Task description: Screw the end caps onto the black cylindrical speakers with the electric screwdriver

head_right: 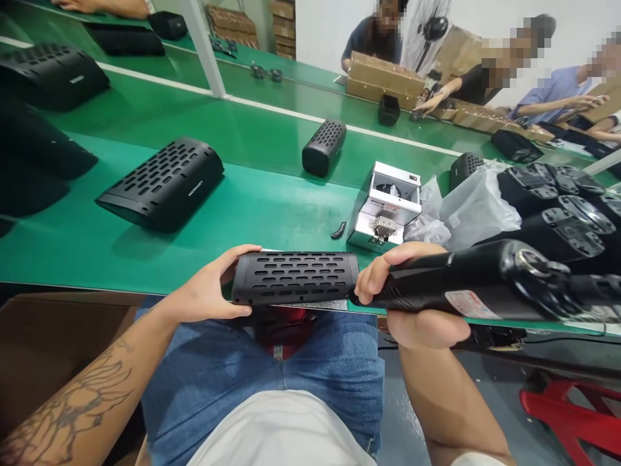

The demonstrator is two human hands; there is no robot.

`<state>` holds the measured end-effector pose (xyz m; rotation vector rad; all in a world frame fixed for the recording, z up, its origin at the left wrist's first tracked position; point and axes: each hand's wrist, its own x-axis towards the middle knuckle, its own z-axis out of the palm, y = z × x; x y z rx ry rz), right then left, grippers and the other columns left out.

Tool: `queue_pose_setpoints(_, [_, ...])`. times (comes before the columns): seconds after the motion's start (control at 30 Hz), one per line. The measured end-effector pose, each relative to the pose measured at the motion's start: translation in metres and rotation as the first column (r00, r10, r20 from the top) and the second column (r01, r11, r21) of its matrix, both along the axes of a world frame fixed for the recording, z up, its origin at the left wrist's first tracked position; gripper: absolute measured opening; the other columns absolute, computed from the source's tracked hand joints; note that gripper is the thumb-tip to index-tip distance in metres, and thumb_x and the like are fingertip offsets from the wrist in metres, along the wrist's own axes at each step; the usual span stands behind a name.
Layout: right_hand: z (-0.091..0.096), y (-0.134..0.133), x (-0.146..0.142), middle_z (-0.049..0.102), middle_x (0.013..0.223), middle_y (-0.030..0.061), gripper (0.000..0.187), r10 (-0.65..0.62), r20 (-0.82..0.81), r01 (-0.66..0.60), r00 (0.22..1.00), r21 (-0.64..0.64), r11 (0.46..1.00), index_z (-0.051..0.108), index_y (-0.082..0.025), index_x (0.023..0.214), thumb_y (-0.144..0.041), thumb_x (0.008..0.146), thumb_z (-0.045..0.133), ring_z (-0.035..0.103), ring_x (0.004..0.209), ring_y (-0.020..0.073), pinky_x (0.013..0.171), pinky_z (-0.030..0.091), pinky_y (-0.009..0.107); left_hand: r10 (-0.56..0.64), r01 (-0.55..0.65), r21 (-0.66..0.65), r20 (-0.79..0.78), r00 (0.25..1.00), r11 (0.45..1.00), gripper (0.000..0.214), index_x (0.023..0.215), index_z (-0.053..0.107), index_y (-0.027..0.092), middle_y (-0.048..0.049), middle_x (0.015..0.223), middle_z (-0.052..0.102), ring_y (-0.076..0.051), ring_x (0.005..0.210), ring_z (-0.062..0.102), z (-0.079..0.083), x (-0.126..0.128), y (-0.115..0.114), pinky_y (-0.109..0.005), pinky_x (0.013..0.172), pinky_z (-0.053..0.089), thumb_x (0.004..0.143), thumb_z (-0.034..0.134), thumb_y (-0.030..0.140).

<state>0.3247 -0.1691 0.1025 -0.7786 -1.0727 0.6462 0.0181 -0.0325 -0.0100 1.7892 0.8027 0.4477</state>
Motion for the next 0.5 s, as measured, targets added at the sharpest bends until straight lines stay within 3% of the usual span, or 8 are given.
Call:
queue_pose_setpoints(0.2, [0.002,0.005,0.0,0.067,0.059,0.0003,0.06,0.048,0.03,-0.045,0.998,-0.093,0.995,0.081,-0.025,0.088,-0.081,0.068,0.09,0.059,0.039,0.0218,0.043,0.054,0.038,-0.005,0.006,0.009,-0.014,1.0,1.0,0.103,0.159,0.046,0.028,-0.0075,0.146,0.069,-0.033,0.134,0.072,0.001,-0.001,-0.001,-0.038,0.114,0.061,0.066,0.092,0.029])
queue_pose_setpoints(0.5, [-0.009,-0.001,0.005,0.069,0.066,0.0012,0.052,0.171,0.074,-0.165,0.982,-0.081,0.983,0.081,-0.025,0.099,-0.072,0.077,0.09,0.062,0.046,0.0208,0.047,0.056,0.037,0.024,-0.021,0.068,-0.045,0.999,0.997,0.106,0.161,0.047,0.028,-0.0084,0.146,0.068,-0.034,0.132,0.072,-0.002,-0.002,-0.003,-0.039,0.111,0.063,0.065,0.093,0.034])
